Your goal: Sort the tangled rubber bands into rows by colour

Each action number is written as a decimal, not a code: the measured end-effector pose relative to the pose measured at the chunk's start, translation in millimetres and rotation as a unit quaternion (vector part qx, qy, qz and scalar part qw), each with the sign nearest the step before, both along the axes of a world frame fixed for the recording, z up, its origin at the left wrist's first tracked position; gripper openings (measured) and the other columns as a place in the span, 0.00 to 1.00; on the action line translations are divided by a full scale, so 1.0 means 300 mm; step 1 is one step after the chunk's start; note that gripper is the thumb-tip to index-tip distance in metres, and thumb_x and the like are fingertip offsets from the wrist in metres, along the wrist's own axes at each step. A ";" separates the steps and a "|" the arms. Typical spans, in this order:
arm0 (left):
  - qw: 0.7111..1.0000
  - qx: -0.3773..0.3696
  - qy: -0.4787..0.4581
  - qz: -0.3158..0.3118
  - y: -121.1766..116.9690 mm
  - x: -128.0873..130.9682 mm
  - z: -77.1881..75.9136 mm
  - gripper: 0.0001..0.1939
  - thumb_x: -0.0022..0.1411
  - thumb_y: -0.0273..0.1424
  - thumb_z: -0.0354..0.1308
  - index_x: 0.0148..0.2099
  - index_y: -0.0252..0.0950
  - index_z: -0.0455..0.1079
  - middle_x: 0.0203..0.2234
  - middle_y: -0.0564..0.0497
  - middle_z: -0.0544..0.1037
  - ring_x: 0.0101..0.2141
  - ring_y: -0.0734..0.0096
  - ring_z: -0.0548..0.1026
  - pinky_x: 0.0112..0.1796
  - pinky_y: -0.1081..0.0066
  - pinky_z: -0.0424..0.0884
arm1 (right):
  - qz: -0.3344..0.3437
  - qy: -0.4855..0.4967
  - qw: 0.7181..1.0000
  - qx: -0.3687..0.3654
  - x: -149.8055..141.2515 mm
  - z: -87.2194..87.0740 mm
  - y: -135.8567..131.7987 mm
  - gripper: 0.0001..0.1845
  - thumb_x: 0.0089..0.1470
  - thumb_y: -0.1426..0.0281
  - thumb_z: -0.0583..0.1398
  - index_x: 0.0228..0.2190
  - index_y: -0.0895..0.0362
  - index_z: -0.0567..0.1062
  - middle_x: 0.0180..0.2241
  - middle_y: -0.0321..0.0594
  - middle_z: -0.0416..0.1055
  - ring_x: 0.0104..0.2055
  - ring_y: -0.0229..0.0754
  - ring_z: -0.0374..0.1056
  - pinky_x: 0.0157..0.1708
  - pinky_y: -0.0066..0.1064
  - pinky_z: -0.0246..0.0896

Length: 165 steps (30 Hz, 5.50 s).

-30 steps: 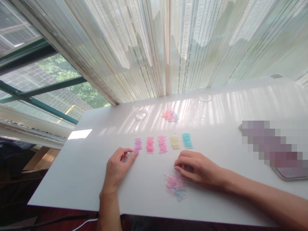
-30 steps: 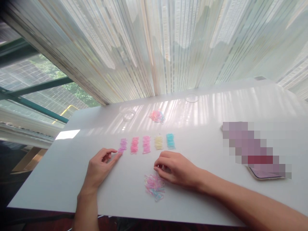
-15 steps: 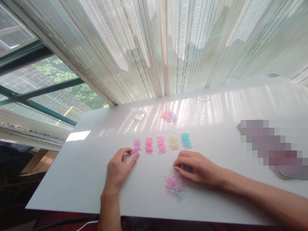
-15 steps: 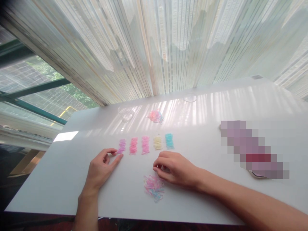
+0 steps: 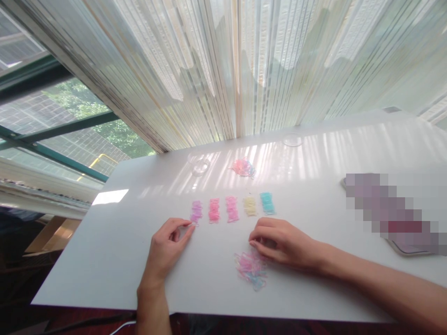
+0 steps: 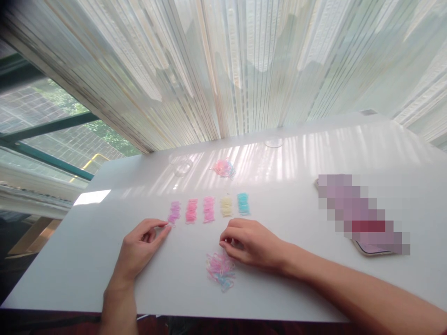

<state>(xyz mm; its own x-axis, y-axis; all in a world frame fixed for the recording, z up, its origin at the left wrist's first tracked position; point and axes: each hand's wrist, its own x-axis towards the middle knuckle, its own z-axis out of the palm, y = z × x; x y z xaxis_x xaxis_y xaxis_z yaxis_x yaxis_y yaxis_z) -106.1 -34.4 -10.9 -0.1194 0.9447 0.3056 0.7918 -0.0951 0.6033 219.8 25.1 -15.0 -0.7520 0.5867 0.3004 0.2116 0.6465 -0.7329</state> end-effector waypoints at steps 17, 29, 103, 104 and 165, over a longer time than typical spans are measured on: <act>0.999 0.007 0.048 0.021 0.019 0.015 0.004 0.10 0.66 0.39 0.61 0.37 0.39 0.76 0.29 0.54 0.76 0.22 0.73 0.64 0.29 0.71 0.66 | 0.001 -0.002 1.000 0.001 -0.002 0.000 0.000 0.11 0.66 0.72 0.56 0.36 0.57 0.78 0.31 0.40 0.72 0.32 0.39 0.67 0.35 0.30 0.62; 0.995 -0.029 0.079 0.046 0.042 0.038 0.022 0.17 0.62 0.46 0.61 0.44 0.39 0.76 0.32 0.53 0.77 0.22 0.72 0.66 0.30 0.69 0.69 | -0.001 -0.001 1.000 0.006 -0.002 -0.005 0.000 0.10 0.66 0.71 0.56 0.37 0.57 0.78 0.31 0.40 0.72 0.33 0.40 0.67 0.35 0.30 0.63; 0.969 -0.099 -0.023 -0.226 -0.097 0.310 0.037 0.08 0.70 0.30 0.60 0.49 0.41 0.76 0.40 0.50 0.79 0.28 0.73 0.74 0.30 0.73 0.72 | 0.043 0.020 0.998 0.043 -0.004 -0.014 -0.019 0.03 0.60 0.71 0.63 0.33 0.57 0.78 0.30 0.38 0.72 0.33 0.39 0.67 0.34 0.29 0.60; 0.968 -0.102 -0.029 -0.227 -0.096 0.311 0.037 0.07 0.70 0.30 0.60 0.49 0.41 0.77 0.40 0.50 0.79 0.29 0.73 0.74 0.30 0.73 0.71 | 0.040 0.027 0.998 0.039 -0.003 -0.013 -0.019 0.04 0.61 0.71 0.62 0.33 0.57 0.78 0.30 0.38 0.72 0.33 0.39 0.67 0.34 0.28 0.61; 0.970 -0.008 -0.150 -0.189 -0.095 0.340 0.001 0.03 0.67 0.28 0.65 0.39 0.37 0.80 0.29 0.49 0.83 0.23 0.74 0.75 0.25 0.76 0.71 | 0.022 0.055 0.998 -0.006 0.001 0.004 -0.014 0.05 0.62 0.71 0.62 0.34 0.56 0.79 0.31 0.39 0.75 0.32 0.37 0.69 0.34 0.27 0.64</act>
<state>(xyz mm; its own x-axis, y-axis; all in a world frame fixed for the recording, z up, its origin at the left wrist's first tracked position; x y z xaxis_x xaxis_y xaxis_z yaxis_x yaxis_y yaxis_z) -4.2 -62.9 -10.5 0.1556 0.9427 0.2951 0.4910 -0.3330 0.8050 220.1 20.8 -13.9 -0.7396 0.5576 0.3768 0.1006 0.6452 -0.7574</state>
